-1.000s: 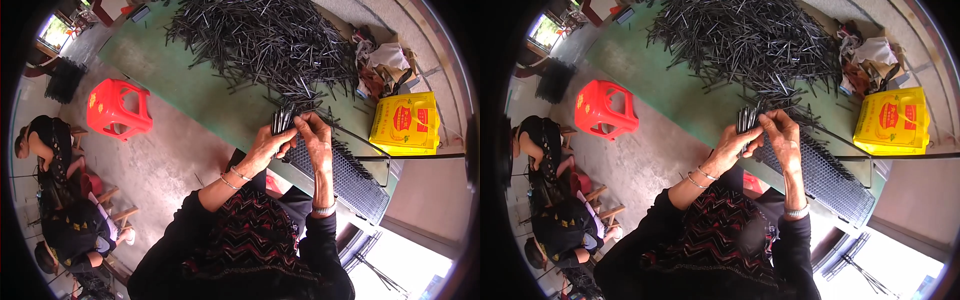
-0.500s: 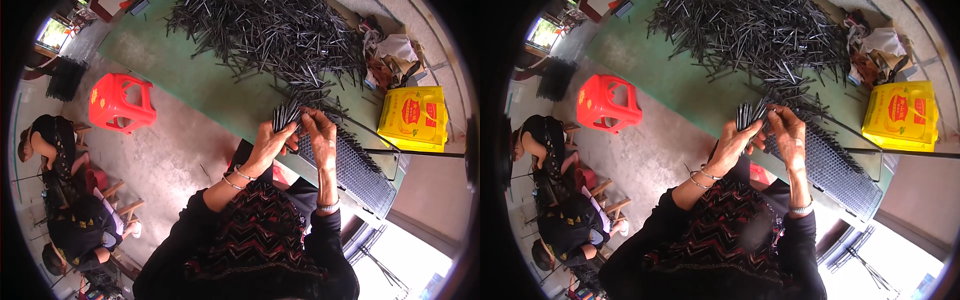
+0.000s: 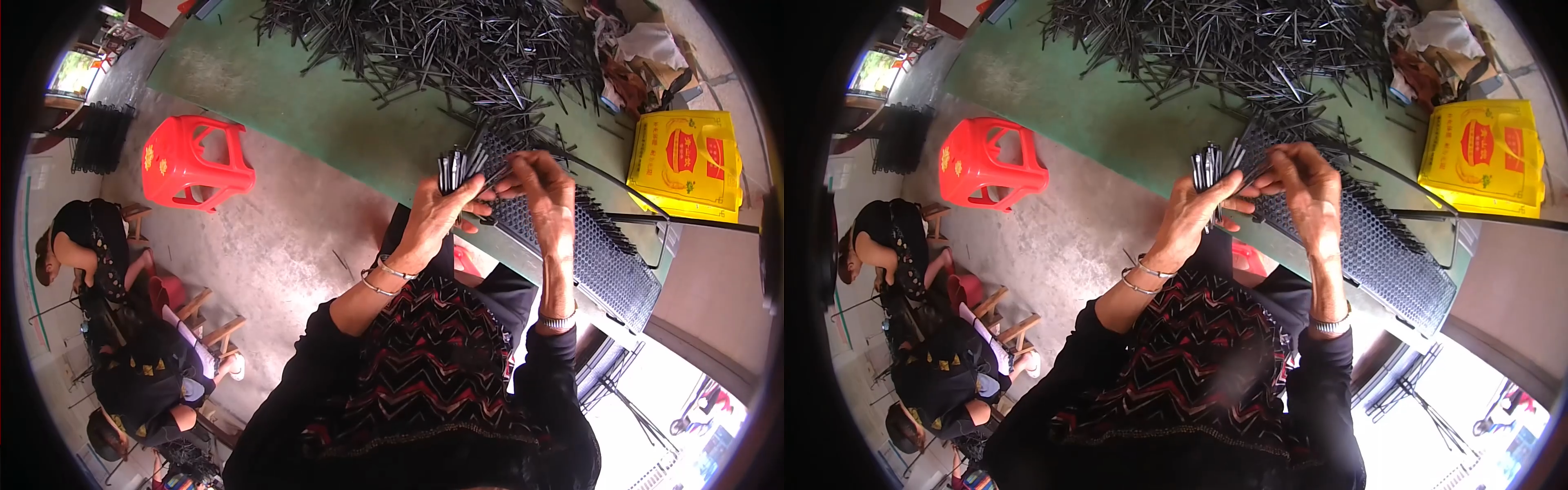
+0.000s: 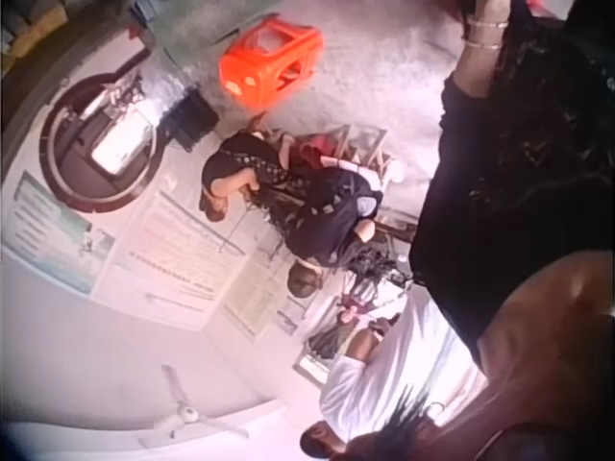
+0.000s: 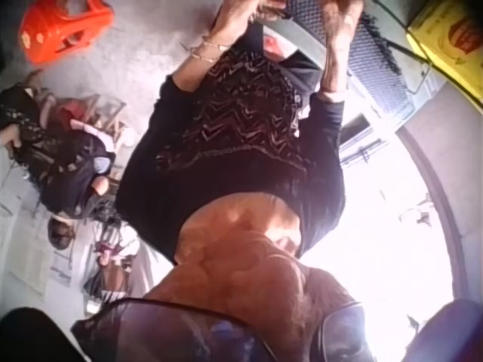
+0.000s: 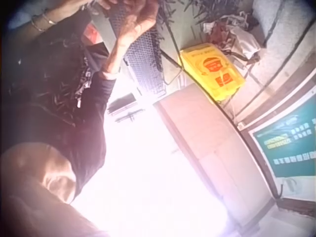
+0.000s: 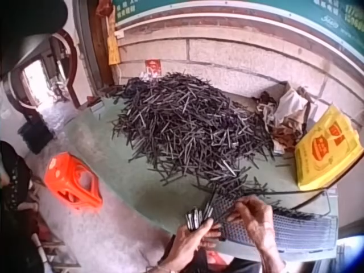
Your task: Inserting small black plastic components into a mesh grid panel.
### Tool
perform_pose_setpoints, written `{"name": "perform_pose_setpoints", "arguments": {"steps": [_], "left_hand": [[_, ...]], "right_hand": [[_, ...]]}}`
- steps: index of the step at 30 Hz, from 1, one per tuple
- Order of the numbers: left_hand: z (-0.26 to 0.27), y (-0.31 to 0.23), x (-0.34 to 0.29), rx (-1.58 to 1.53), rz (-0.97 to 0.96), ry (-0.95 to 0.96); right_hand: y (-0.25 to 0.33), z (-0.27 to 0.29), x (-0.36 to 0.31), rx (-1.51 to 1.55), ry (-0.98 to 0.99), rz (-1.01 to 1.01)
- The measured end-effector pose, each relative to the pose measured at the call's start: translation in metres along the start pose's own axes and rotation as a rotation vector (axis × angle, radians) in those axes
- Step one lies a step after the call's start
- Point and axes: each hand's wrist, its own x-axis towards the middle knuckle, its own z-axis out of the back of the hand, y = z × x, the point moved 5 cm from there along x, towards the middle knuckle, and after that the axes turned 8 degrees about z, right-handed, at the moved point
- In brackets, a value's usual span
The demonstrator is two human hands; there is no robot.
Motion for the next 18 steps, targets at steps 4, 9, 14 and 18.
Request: {"name": "perform_pose_setpoints", "arguments": {"steps": [4,9,14,18], "left_hand": [[0.011,0.010,0.003,-0.156,0.080,-0.026],[0.000,0.015,-0.003,-0.304,0.113,0.069],[0.000,0.026,-0.010,-0.344,0.104,0.041],[-0.001,0.030,-0.010,-0.266,0.093,0.105]], "right_hand": [[0.020,0.016,0.014,-0.173,-0.249,0.290],[0.009,0.007,0.038,-0.357,-0.247,0.381],[0.008,0.007,0.045,-0.456,-0.232,0.369],[0.008,0.008,0.043,-0.423,-0.230,0.359]]}}
